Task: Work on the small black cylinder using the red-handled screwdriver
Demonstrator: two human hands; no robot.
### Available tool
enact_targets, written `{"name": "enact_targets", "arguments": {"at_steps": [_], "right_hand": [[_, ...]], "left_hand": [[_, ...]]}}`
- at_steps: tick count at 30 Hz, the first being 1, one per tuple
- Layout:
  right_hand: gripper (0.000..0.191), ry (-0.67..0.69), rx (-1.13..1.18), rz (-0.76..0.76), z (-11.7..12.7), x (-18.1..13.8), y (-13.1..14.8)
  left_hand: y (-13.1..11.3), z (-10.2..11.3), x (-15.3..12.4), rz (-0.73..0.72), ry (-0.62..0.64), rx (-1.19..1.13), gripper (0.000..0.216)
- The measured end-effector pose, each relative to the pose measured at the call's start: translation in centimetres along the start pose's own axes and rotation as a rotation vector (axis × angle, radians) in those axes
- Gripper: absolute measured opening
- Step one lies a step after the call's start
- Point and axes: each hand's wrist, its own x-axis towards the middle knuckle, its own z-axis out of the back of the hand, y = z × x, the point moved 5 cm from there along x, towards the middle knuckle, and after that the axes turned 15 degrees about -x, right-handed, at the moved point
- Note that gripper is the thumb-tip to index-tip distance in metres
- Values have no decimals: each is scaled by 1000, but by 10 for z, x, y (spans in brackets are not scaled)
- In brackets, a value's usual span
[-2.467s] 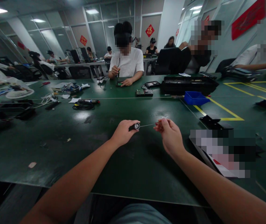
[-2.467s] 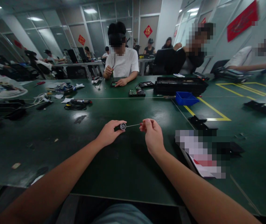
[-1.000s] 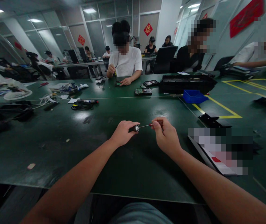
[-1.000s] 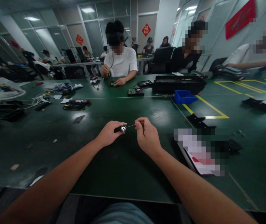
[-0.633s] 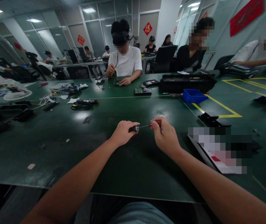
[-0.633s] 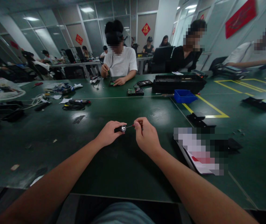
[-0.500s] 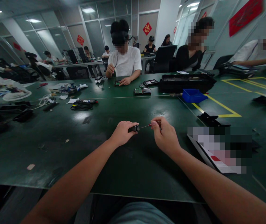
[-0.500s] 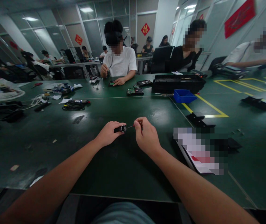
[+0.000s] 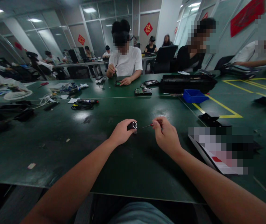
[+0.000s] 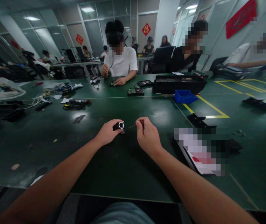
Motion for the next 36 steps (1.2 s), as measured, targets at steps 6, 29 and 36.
{"name": "enact_targets", "arguments": {"at_steps": [6, 29, 36], "right_hand": [[20, -8, 28, 4, 0, 0, -1], [20, 4, 46, 5, 0, -1, 0], [21, 8, 61, -1, 0, 0, -3]], "left_hand": [[-6, 6, -1, -13, -81, -65, 40], [-10, -15, -4, 9, 256, 504, 26], [7, 18, 10, 287, 14, -316, 20]]}}
